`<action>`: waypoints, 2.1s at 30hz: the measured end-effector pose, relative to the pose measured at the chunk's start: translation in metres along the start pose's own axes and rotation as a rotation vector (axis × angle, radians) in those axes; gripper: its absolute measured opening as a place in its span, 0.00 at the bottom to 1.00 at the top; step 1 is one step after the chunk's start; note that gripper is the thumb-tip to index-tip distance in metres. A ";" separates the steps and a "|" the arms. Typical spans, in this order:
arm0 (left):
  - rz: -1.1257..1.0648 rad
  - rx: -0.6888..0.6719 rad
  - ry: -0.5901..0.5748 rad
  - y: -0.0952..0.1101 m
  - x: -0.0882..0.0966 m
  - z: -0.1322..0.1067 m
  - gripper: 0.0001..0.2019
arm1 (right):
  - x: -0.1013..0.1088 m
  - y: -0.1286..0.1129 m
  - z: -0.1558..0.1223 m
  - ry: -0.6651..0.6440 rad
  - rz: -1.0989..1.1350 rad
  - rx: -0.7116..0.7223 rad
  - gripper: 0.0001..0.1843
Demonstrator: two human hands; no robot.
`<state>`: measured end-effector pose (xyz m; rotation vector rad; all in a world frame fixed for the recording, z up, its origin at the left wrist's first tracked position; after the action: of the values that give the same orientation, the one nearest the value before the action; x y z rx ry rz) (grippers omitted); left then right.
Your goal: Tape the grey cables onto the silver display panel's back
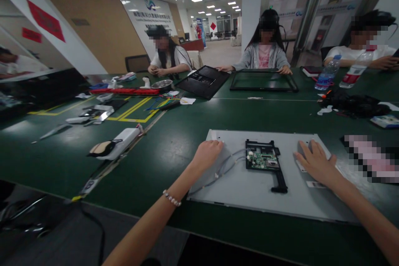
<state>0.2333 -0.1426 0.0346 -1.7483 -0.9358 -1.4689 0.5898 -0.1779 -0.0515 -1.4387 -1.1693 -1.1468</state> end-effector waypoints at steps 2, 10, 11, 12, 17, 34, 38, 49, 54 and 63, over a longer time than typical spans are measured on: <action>-0.038 0.004 0.032 -0.002 -0.001 -0.002 0.17 | -0.002 0.001 0.001 0.001 0.006 -0.009 0.34; 0.017 0.093 0.072 -0.016 -0.004 -0.004 0.15 | 0.017 -0.002 -0.003 0.129 0.010 -0.003 0.33; 0.008 0.116 0.079 -0.019 -0.005 -0.005 0.15 | 0.028 -0.011 -0.004 0.171 0.034 0.038 0.33; -0.004 0.138 0.089 -0.022 -0.005 -0.005 0.15 | 0.041 -0.026 -0.005 0.211 0.081 0.104 0.33; -0.071 0.186 0.168 -0.031 -0.006 -0.009 0.15 | 0.085 -0.163 -0.008 0.115 0.434 0.745 0.28; -0.050 0.108 0.172 -0.020 -0.007 -0.011 0.15 | 0.085 -0.271 0.018 0.060 0.447 0.812 0.12; -0.044 0.067 0.155 -0.014 -0.005 -0.009 0.16 | 0.096 -0.214 0.021 0.134 0.305 0.673 0.13; -0.114 0.010 0.234 -0.011 0.009 -0.009 0.15 | 0.074 -0.152 0.029 0.095 0.141 0.591 0.14; -0.267 -0.024 0.212 0.012 0.032 -0.011 0.17 | 0.080 -0.107 0.023 0.123 0.192 0.516 0.19; -0.591 -0.322 -0.153 0.089 0.004 0.033 0.52 | 0.030 -0.008 0.000 0.119 0.109 0.271 0.29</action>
<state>0.3267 -0.1615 0.0302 -1.9272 -1.4513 -1.9615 0.5852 -0.1728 -0.0209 -1.1958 -1.1022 -0.9452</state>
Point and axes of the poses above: each hand's wrist, its own z-axis towards the middle knuckle, its own x-axis out of the back of the hand, y = z × x, the point moved 10 cm from there along z, towards the middle knuckle, and after that the axes turned 12 degrees about -y, right-handed, at the moved point
